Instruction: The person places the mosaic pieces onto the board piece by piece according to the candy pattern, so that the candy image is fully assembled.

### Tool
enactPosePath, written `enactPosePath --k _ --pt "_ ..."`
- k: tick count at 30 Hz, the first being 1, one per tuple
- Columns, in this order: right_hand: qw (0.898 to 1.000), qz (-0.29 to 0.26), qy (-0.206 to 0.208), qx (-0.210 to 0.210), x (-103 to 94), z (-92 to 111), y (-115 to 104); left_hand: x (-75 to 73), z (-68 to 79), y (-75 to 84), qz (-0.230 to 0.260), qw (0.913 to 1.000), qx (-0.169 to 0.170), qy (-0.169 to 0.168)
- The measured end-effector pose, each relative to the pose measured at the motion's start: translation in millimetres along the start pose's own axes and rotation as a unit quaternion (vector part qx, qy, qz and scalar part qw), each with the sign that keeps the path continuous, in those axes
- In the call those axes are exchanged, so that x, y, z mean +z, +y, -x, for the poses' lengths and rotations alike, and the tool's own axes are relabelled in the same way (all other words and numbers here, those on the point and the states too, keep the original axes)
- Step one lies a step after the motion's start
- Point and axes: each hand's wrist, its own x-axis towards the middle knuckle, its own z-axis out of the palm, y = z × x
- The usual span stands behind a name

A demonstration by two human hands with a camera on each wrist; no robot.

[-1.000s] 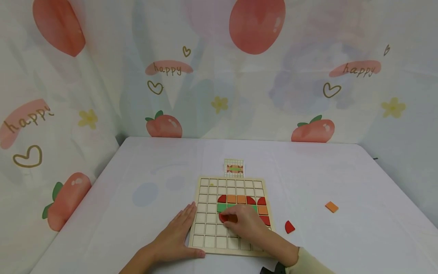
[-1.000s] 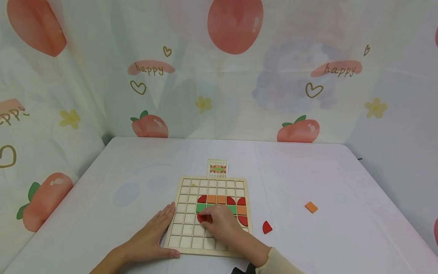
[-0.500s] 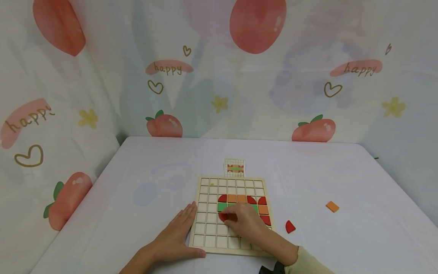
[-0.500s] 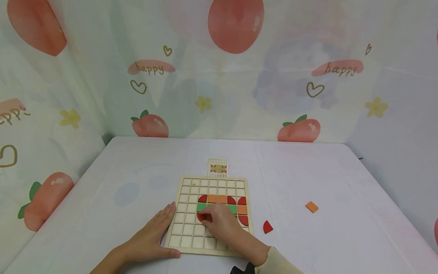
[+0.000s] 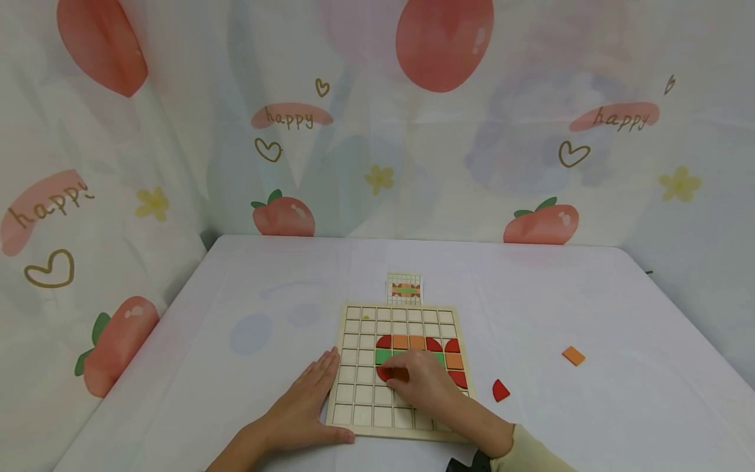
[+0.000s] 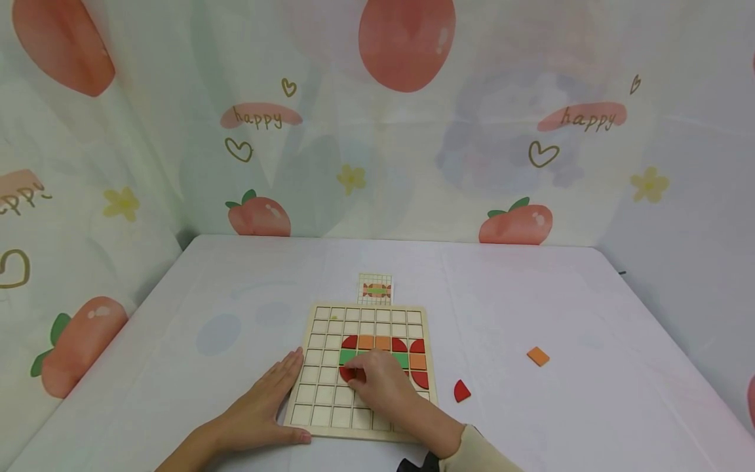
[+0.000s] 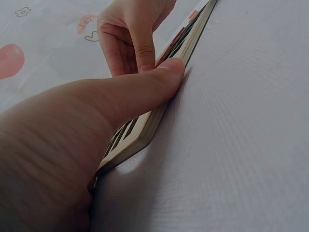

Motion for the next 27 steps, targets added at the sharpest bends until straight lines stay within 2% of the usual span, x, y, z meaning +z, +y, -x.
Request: enactPosePath --k 14,21,27 --pt "1.000 -0.011 -0.005 0.001 -4.1 4.3 1.2 1.0 -0.4 0.6 0.002 1.0000 0.003 0.006" --pt "1.000 -0.004 -0.005 0.017 -12.1 13.8 6.7 1.1 -1.2 -0.2 -0.001 1.0000 0.006 0.002" --pt "1.000 0.005 0.004 0.008 -19.3 22.6 15.4 0.7 -1.3 -0.3 -0.003 1.0000 0.008 0.004"
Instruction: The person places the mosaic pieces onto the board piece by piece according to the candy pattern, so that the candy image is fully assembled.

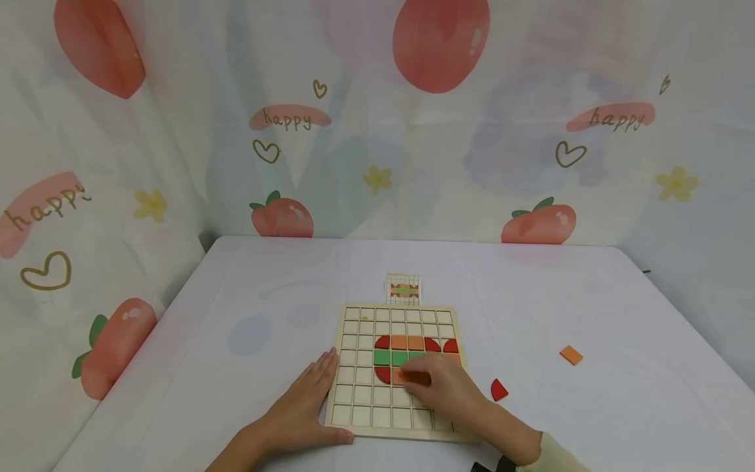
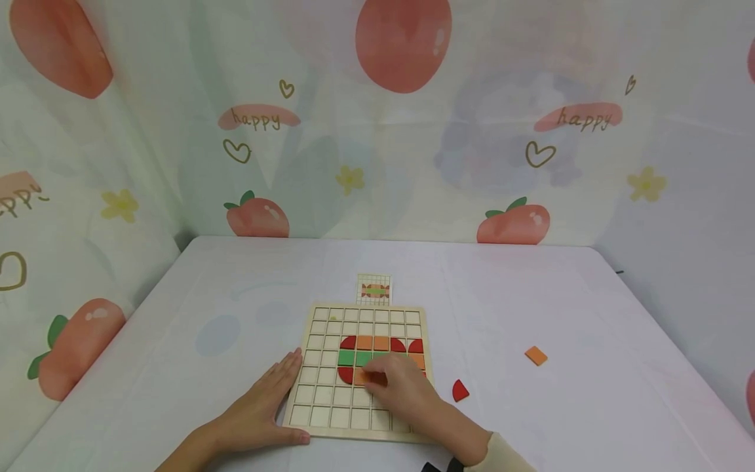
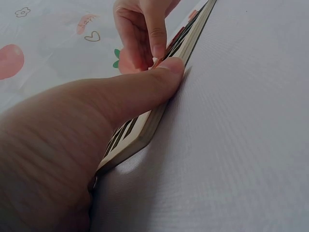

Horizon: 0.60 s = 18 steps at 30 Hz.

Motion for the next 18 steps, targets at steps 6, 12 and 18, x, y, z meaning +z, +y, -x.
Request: enactPosePath --k 6,12,18 --pt "0.999 -0.023 0.021 -0.031 -12.8 11.2 13.6 0.2 0.4 -0.2 -0.003 1.0000 -0.002 -0.003" --pt "0.999 -0.003 0.029 -0.040 -29.3 23.1 22.5 0.0 0.4 0.3 -0.005 1.0000 -0.004 0.000" --pt "0.999 0.018 0.026 -0.024 -49.9 34.8 30.0 0.5 0.1 0.7 -0.004 1.0000 -0.005 0.001"
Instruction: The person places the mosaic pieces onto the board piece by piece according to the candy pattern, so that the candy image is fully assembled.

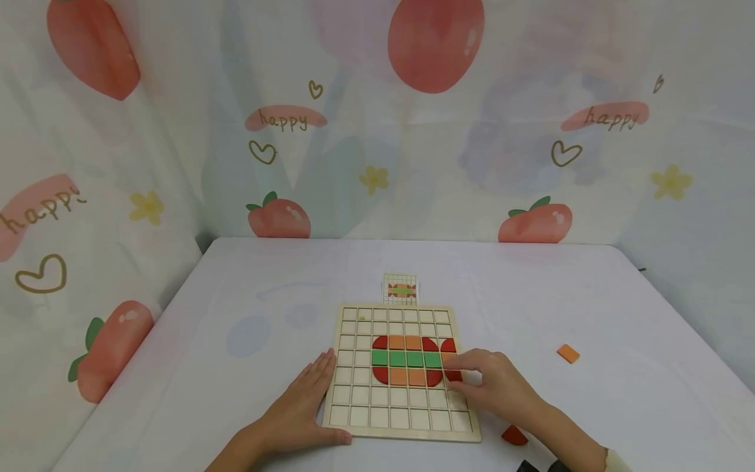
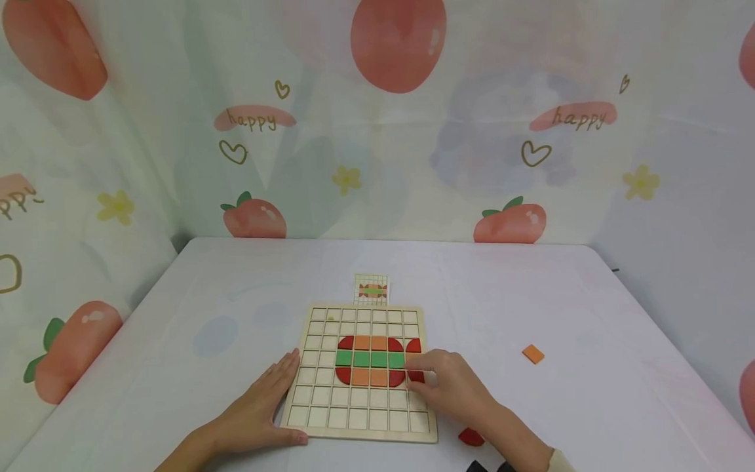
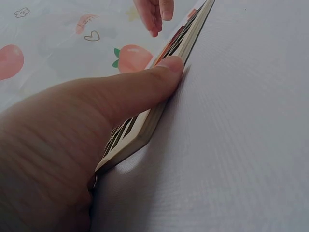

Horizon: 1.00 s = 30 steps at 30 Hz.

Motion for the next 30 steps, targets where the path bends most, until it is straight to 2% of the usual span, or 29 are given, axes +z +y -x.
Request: enactPosePath --k 10,18,21,25,30 --pt "0.998 0.011 -0.044 0.049 -23.6 13.1 15.9 -0.8 -0.3 0.8 0.004 1.0000 0.003 -0.002" --pt "0.997 0.027 -0.044 0.057 -35.1 24.3 31.2 0.0 0.4 0.1 -0.002 1.0000 0.004 0.002" --pt "0.995 0.027 -0.069 0.073 -41.2 27.2 35.4 1.0 0.3 -0.5 -0.007 1.0000 0.006 0.004" --pt "0.991 0.015 -0.113 0.073 -46.9 27.7 39.2 1.0 0.5 -0.9 -0.007 0.9999 0.006 0.004" --pt "0.990 0.008 -0.130 0.059 -45.2 27.6 41.8 -0.2 0.6 -0.6 -0.005 1.0000 0.003 0.002"
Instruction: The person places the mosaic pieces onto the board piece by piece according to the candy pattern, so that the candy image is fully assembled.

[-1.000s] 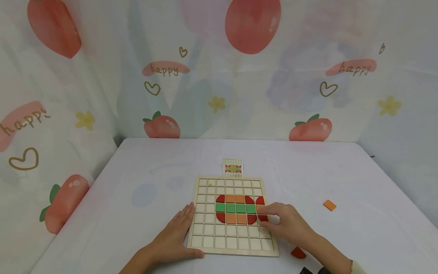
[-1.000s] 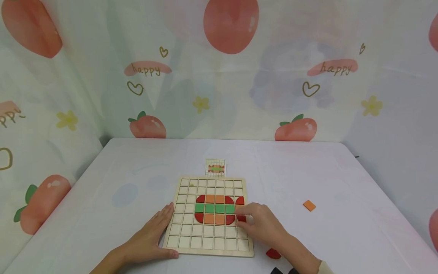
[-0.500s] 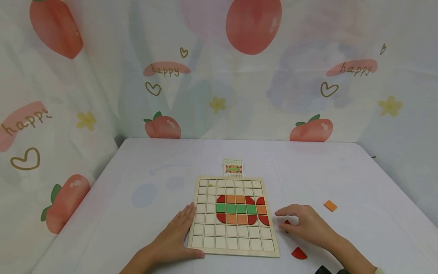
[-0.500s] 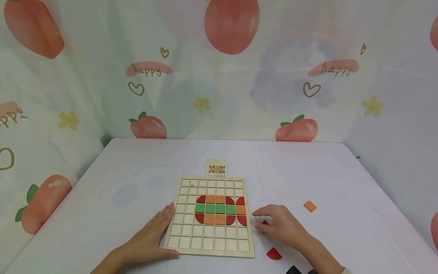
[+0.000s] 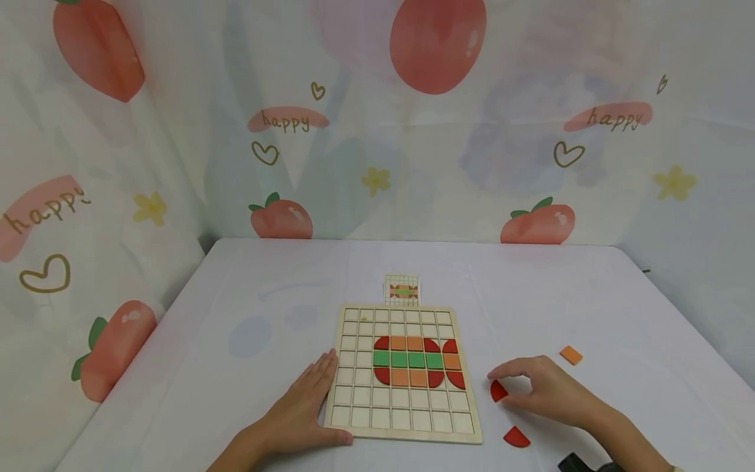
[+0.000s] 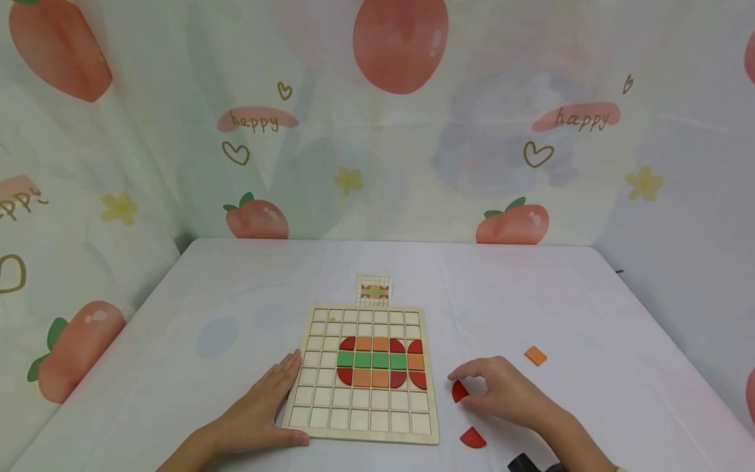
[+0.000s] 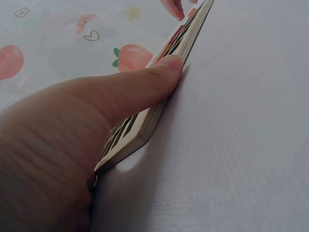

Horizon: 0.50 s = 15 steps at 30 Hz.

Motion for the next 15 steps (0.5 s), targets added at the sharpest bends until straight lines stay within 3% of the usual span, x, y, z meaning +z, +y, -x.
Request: enactPosePath --k 8,15 --pt "1.000 -0.013 -0.004 -0.011 3.9 -2.5 0.2 -0.7 -0.4 1.3 0.006 1.0000 -0.002 -0.002" --pt "0.999 0.012 0.022 0.047 7.5 -6.4 -0.6 -1.3 0.3 1.8 0.005 1.0000 0.000 -0.001"
